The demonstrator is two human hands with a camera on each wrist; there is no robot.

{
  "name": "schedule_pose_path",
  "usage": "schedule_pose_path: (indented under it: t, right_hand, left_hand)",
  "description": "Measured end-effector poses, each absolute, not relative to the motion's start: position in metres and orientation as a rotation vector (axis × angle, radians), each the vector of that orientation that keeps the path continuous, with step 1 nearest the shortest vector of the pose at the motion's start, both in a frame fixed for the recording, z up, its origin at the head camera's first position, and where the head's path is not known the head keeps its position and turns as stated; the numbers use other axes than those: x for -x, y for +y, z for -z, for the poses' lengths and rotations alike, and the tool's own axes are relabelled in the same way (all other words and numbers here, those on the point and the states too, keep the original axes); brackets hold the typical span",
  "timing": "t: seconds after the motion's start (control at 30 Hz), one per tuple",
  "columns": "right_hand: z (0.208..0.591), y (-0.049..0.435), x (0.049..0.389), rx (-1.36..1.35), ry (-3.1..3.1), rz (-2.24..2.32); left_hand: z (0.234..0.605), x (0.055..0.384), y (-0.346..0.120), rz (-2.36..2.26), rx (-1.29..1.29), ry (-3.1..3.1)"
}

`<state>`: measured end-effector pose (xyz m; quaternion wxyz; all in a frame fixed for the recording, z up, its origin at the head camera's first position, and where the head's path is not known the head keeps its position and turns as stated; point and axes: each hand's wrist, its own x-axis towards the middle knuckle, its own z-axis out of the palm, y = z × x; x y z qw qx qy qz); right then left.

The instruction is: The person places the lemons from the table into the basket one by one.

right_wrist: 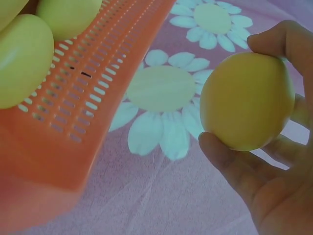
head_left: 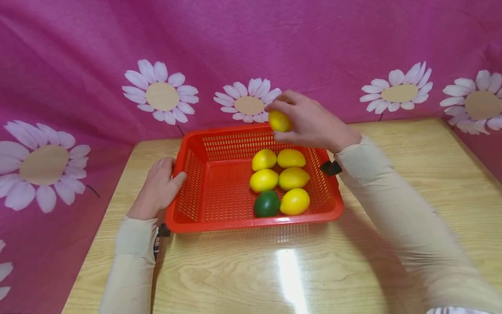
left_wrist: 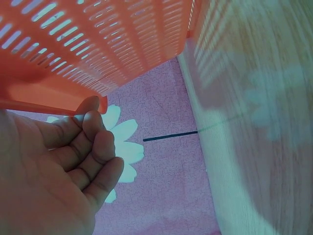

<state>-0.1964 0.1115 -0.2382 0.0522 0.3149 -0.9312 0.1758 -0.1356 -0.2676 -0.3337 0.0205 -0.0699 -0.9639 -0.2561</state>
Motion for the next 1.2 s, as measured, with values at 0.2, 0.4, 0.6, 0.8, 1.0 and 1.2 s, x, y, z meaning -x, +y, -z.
schedule_pose_path:
  t: [0.2,0.4,0.6,0.8,1.0,1.2]
  right_hand:
    - [0.241,0.105,0.197,-0.996,-2.836,-0.536]
    - [0.246,0.099,0.197,-1.028,-2.846,-0.508]
    - [0.25,0.091,0.198,-1.105,-2.817,-0.482]
    - [0.254,0.085,0.197,-1.148,-2.798,-0.488]
    - [0.259,0.079,0.196,-1.185,-2.778,-0.471]
    - [0.262,0.072,0.195,-1.208,-2.793,-0.442]
  left_hand:
    - [0.333,0.135,-0.266,0.791,0.209,-2.991]
    - [0.331,0.134,-0.266,0.796,0.197,-2.998]
    - [0.33,0.134,-0.265,0.803,0.191,-3.001]
    - [0.329,0.134,-0.265,0.82,0.177,-3.009]
    - [0.33,0.135,-0.265,0.815,0.175,-3.008]
    - [0.331,0.134,-0.266,0.813,0.177,-3.007]
